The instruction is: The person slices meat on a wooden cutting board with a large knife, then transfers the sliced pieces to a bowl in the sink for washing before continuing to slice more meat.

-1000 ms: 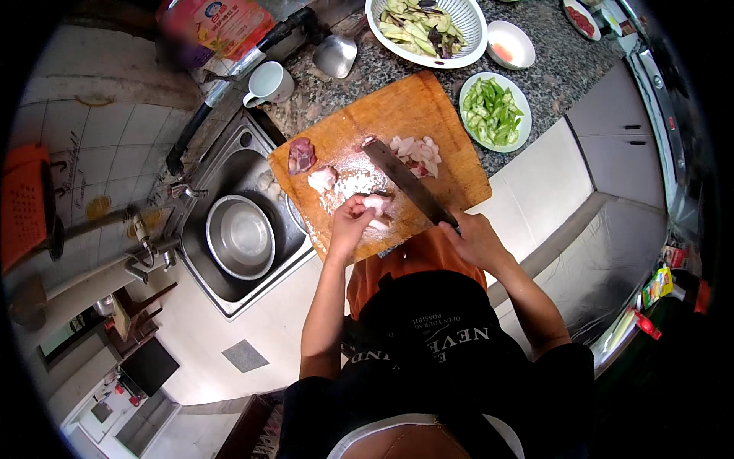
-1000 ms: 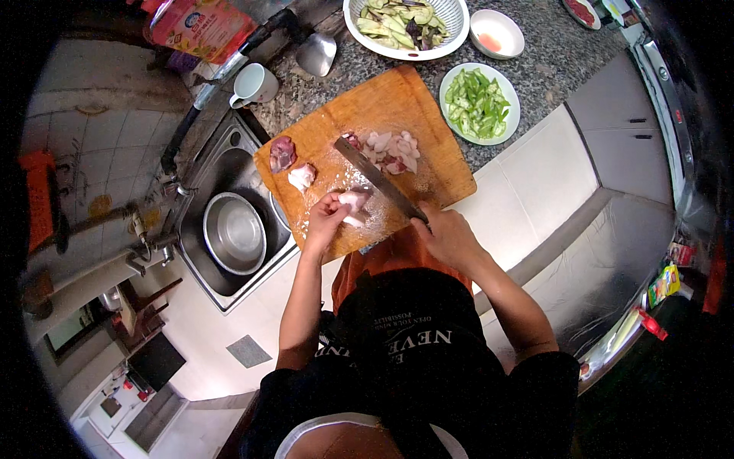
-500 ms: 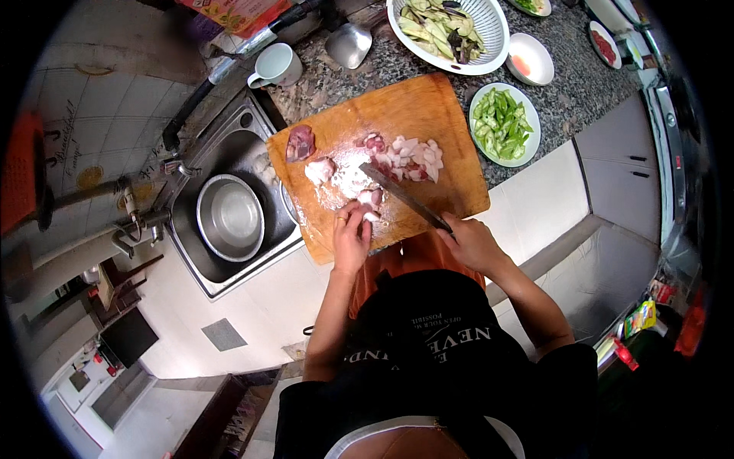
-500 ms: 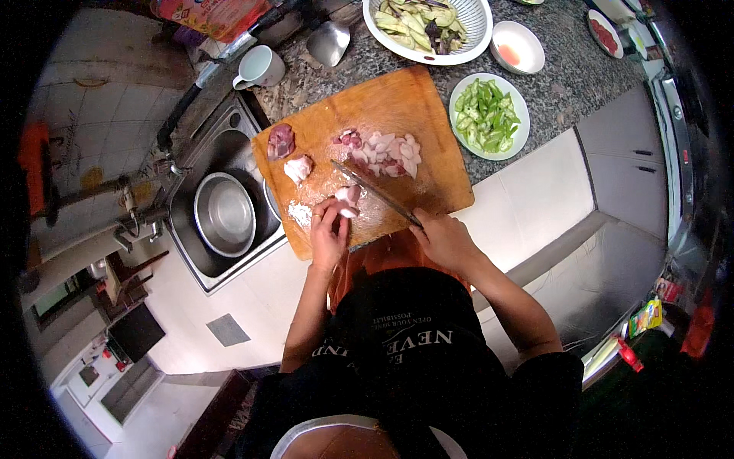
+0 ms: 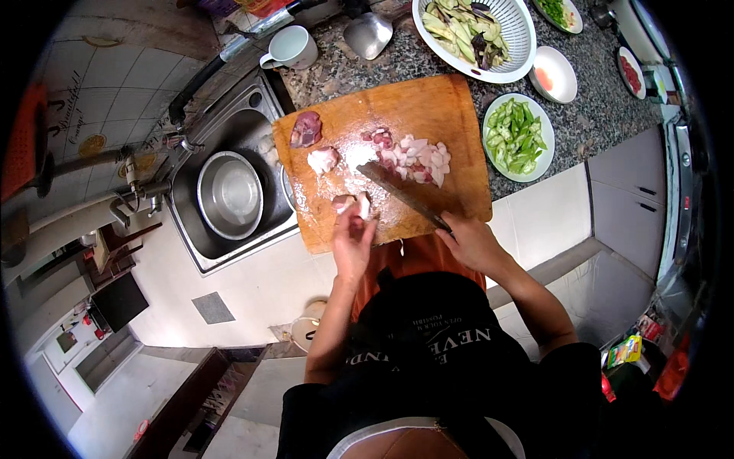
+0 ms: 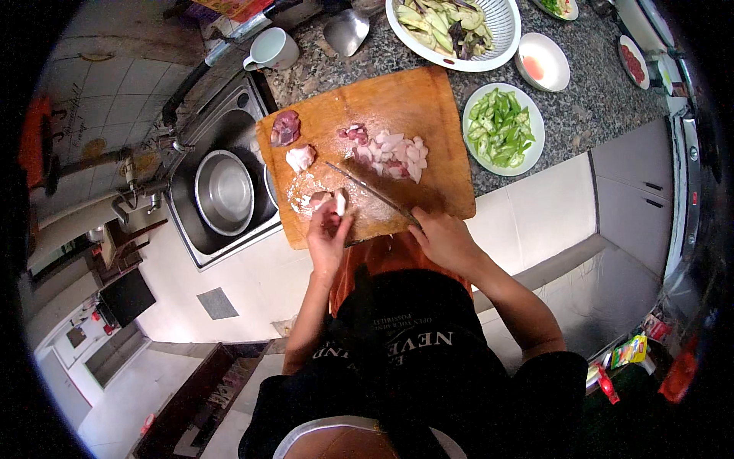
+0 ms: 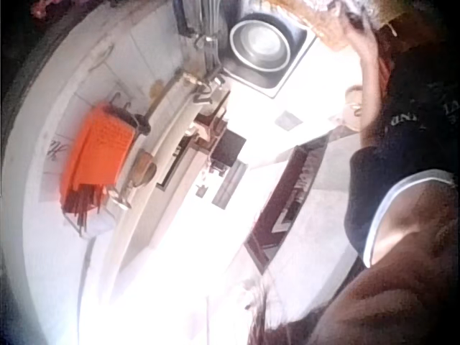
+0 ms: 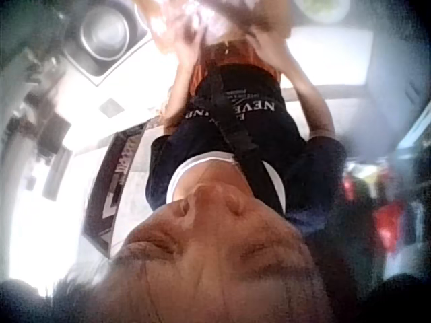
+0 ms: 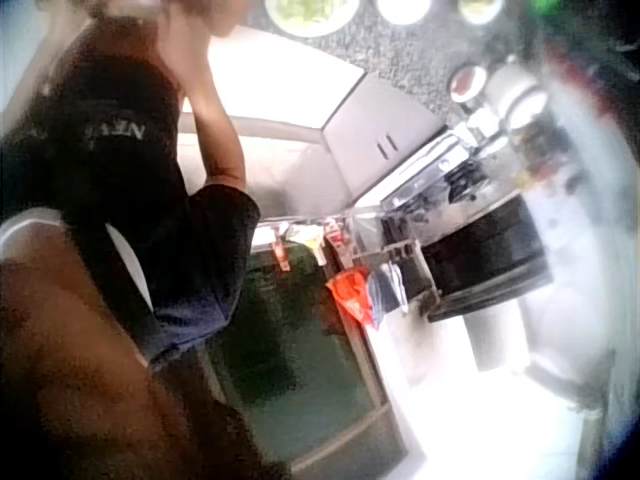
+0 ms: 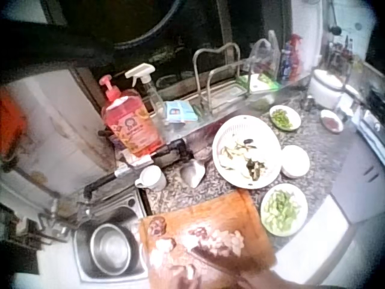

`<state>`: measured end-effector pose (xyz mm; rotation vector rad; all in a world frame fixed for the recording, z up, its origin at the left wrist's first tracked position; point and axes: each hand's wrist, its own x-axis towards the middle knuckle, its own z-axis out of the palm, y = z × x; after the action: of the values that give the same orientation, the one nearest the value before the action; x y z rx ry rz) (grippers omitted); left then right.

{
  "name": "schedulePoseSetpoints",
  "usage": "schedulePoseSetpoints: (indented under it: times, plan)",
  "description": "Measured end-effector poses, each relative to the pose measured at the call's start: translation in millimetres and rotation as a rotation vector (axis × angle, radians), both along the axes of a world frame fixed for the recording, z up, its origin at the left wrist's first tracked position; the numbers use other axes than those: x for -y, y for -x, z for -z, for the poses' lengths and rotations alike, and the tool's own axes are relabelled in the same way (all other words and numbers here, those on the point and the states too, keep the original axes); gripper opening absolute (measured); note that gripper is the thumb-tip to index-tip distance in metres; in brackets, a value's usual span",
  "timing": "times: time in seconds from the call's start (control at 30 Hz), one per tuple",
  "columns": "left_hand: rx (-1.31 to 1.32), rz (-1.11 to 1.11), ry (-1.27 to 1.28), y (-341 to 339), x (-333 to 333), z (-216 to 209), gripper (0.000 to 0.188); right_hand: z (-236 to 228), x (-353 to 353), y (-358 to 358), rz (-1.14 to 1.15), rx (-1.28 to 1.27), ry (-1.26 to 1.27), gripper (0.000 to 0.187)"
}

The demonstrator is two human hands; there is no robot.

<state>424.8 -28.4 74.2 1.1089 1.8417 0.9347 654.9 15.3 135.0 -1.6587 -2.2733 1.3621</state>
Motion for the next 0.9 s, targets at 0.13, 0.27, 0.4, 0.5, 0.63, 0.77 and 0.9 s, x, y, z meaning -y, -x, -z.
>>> schedulePoseSetpoints:
  times: [0.13, 0.27, 0.4, 0.5, 0.63, 0.77, 0.9]
  plan:
    - [-0.334, 0.133, -0.136, 10, 6, 4, 0.033, -2, 1, 2, 0.009, 0.0, 0.004, 0.03]
    - [-0.491, 0.247, -0.258, 24, -16, -2, 0.033, 4, 5, 4, -0.006, 0.02, 0.01, 0.029]
    - [-0.308, 0.28, -0.208, 32, -16, 11, 0.029, 3, 13, 11, -0.009, -0.019, -0.09, 0.028]
    - [-0.164, 0.148, -0.266, 26, -12, 14, 0.03, -3, 12, 20, -0.012, -0.002, -0.054, 0.026]
    - [0.028, 0.044, -0.13, 30, -3, 30, 0.022, 5, 18, 30, -0.017, 0.058, -0.089, 0.023]
    - [0.022, 0.039, -0.069, 41, -5, 33, 0.015, 0, 21, 40, 0.008, 0.155, -0.049, 0.021]
    - [-0.062, 0.114, -0.052, 51, -3, 29, 0.014, -25, 20, 53, 0.01, 0.191, 0.074, 0.019]
